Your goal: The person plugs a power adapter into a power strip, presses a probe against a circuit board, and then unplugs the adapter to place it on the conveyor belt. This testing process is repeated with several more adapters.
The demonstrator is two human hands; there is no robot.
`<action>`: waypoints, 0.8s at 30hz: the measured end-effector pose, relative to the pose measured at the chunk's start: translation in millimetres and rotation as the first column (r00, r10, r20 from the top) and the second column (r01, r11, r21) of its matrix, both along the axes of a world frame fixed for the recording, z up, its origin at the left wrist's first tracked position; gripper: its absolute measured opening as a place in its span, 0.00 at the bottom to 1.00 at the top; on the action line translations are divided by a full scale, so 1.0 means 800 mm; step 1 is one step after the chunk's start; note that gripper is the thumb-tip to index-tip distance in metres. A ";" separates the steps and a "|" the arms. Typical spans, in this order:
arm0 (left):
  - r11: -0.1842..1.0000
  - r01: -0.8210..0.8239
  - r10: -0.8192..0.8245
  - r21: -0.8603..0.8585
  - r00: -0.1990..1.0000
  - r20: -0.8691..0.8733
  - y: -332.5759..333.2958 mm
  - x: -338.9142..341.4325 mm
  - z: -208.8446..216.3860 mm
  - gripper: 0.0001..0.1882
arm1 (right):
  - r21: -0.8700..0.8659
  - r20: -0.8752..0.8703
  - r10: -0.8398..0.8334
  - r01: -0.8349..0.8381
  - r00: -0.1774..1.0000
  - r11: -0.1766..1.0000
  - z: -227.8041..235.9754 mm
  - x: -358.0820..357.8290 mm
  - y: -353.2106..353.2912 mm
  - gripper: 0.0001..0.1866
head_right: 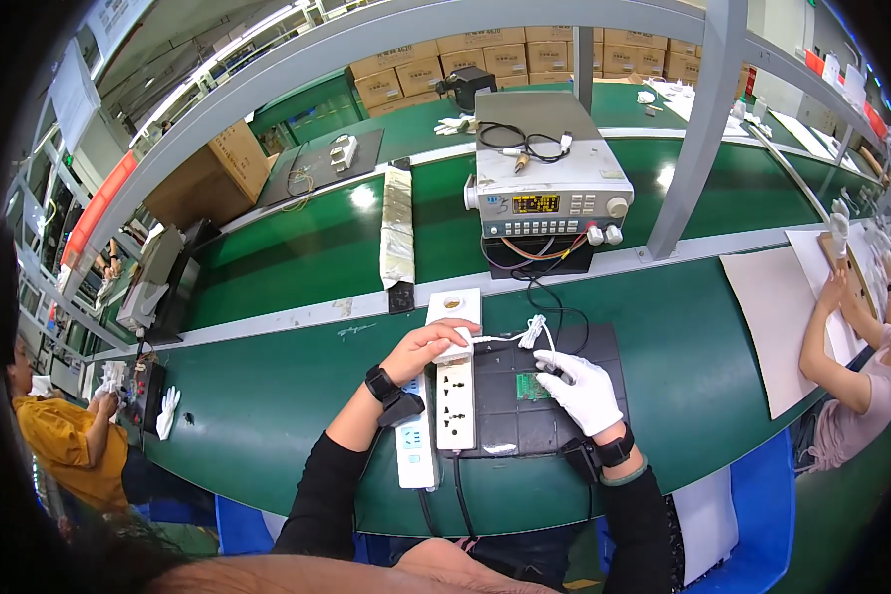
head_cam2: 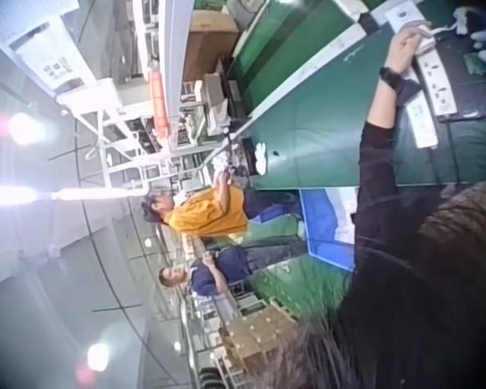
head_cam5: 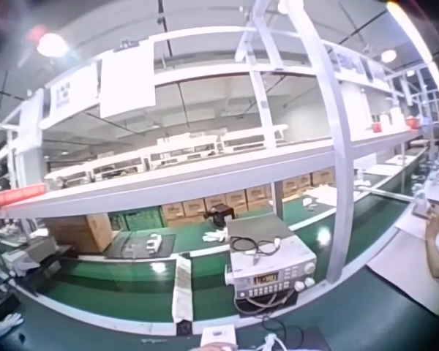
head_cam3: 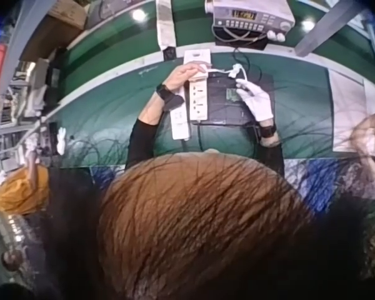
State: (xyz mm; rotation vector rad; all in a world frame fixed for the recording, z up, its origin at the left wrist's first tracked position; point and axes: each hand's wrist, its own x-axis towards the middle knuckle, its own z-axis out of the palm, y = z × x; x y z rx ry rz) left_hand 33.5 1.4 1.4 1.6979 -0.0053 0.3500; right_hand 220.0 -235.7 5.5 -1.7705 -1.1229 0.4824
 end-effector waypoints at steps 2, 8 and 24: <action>1.000 0.002 -0.002 -0.008 1.000 0.001 -0.001 0.000 0.000 0.13 | -0.011 0.011 0.000 0.000 1.000 1.000 0.003 -0.001 -0.001 0.17; 1.000 0.002 -0.002 -0.005 1.000 0.002 -0.002 0.001 0.001 0.13 | -0.016 0.055 0.006 -0.005 0.998 1.000 0.008 -0.002 -0.002 0.18; 0.955 0.031 -0.051 0.294 0.997 0.061 0.001 0.004 0.002 0.22 | 0.194 -0.182 -0.026 0.062 0.983 0.979 -0.010 0.003 -0.010 0.17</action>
